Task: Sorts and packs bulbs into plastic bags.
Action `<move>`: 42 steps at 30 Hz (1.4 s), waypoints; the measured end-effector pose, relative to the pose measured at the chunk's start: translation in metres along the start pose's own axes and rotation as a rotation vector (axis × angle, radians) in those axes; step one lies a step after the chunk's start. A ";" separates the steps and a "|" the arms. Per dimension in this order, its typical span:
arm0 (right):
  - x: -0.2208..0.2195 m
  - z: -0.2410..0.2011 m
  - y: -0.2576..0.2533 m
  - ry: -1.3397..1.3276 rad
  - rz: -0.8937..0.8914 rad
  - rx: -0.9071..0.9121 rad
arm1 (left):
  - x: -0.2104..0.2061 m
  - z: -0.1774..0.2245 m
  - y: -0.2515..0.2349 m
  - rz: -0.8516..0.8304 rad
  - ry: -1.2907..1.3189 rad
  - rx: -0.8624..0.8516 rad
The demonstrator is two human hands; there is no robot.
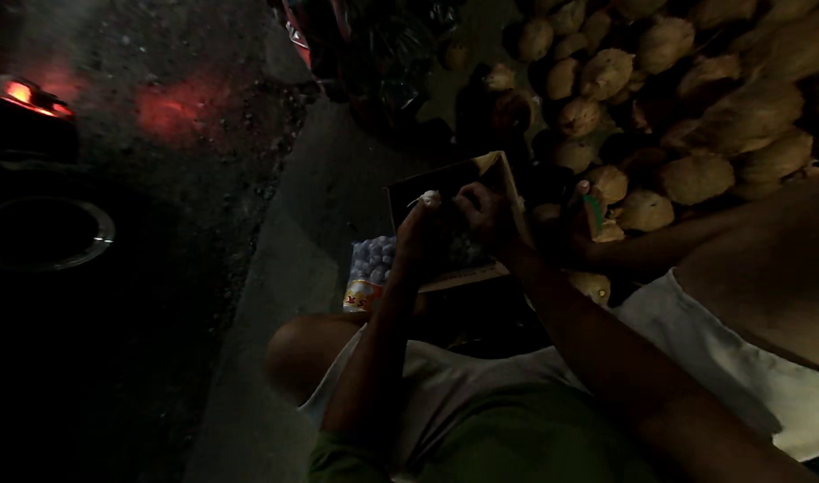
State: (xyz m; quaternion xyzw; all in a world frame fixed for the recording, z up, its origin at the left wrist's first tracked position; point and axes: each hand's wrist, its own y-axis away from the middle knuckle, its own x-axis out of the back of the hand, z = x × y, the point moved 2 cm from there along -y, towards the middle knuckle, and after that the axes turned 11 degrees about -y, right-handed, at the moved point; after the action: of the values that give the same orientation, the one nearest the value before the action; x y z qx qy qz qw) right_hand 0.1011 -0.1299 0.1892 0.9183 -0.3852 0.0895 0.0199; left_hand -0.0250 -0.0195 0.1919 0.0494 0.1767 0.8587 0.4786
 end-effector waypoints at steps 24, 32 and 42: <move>0.007 -0.013 -0.008 -0.320 -0.090 -0.189 | -0.001 0.006 -0.003 -0.037 -0.150 -0.073; 0.012 -0.020 0.000 -0.343 -0.108 -0.219 | 0.000 0.005 -0.005 -0.071 -0.164 -0.110; -0.001 -0.020 0.005 0.016 -0.036 -0.076 | -0.002 0.009 0.000 -0.101 -0.151 -0.076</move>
State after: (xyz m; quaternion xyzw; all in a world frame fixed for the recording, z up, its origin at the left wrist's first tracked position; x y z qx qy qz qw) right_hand 0.0939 -0.1305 0.2089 0.9230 -0.3714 0.0817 0.0592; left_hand -0.0217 -0.0190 0.2004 0.0870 0.1098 0.8332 0.5350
